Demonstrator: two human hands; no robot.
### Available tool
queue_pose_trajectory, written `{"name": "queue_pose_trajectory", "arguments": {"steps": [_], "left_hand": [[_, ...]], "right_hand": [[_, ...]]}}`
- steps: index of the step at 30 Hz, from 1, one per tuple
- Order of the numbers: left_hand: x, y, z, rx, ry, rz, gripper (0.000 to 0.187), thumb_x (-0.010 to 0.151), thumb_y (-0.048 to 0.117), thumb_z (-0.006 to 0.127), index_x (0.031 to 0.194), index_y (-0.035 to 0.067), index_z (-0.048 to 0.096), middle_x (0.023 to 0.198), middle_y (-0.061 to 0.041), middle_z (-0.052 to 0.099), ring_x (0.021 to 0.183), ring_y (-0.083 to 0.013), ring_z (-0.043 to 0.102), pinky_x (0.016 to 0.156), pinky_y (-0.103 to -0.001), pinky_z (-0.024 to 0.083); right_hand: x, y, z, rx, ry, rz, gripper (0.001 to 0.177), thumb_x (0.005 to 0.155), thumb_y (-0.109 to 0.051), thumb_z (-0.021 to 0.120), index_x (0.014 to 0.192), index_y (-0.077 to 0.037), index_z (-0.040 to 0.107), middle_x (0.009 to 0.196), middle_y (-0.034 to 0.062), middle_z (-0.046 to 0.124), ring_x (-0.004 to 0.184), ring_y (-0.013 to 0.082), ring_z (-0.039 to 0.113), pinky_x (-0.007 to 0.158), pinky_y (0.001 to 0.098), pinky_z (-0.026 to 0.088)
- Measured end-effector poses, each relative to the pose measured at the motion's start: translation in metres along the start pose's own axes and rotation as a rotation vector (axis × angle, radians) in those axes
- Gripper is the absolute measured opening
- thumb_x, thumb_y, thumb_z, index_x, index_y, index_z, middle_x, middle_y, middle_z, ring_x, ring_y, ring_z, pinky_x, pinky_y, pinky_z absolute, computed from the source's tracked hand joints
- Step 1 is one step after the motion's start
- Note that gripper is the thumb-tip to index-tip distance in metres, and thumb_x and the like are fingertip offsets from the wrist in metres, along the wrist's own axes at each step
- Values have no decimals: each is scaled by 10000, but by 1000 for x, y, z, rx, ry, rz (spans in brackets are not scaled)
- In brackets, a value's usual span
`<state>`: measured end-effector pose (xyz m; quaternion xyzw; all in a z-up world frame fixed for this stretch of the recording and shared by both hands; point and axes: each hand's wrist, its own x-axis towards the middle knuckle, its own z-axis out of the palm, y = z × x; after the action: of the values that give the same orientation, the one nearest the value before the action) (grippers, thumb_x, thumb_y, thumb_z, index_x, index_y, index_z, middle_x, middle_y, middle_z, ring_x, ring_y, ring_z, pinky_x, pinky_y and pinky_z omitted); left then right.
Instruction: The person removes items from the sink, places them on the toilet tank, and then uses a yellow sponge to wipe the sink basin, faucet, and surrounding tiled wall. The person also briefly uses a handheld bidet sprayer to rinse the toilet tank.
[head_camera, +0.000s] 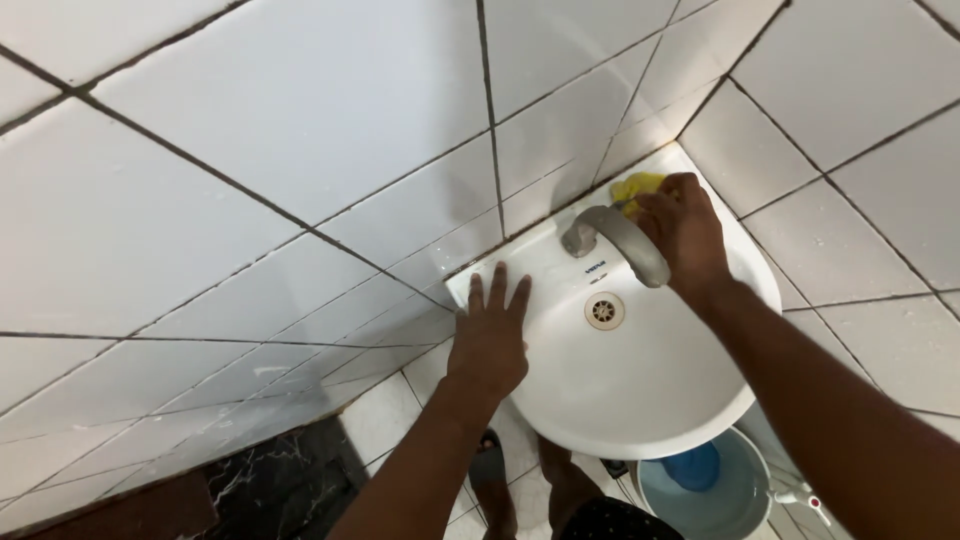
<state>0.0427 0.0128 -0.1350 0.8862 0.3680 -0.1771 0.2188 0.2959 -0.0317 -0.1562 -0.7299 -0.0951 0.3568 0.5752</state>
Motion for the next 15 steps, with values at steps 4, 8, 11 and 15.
{"name": "queue_pose_trajectory", "arguments": {"steps": [4, 8, 11, 15], "left_hand": [[13, -3, 6, 153, -51, 21, 769, 962, 153, 629, 1622, 127, 235, 1666, -240, 172, 1535, -469, 167, 1181, -583, 322], [18, -3, 5, 108, -113, 11, 792, 969, 70, 574, 1645, 169, 174, 1697, -224, 91, 1551, -429, 135, 1209, -549, 281], [15, 1, -3, 99, -128, 6, 802, 974, 65, 574, 1651, 184, 159, 1702, -214, 72, 1556, -421, 120, 1216, -552, 264], [21, 1, -8, 87, -164, -10, 833, 954, 41, 566, 1651, 214, 144, 1705, -205, 54, 1559, -397, 110, 1221, -538, 244]], "right_hand": [[95, 61, -45, -1133, -47, -965, 270, 975, -227, 630, 1229, -196, 717, 1242, 91, 538, 1043, 396, 632, 863, 498, 567], [106, 65, -39, -1131, 91, -978, 302, 911, -185, 609, 1160, -205, 779, 1213, 136, 561, 1017, 426, 645, 811, 496, 576], [33, 30, -2, 420, -213, 98, 356, 952, -422, 529, 1268, -285, 617, 1133, 73, 657, 1023, 242, 695, 921, 389, 567], [57, 59, -38, -1061, -361, -966, 635, 758, -280, 696, 1347, -97, 546, 1297, 152, 553, 1115, 400, 585, 951, 495, 493]]}}
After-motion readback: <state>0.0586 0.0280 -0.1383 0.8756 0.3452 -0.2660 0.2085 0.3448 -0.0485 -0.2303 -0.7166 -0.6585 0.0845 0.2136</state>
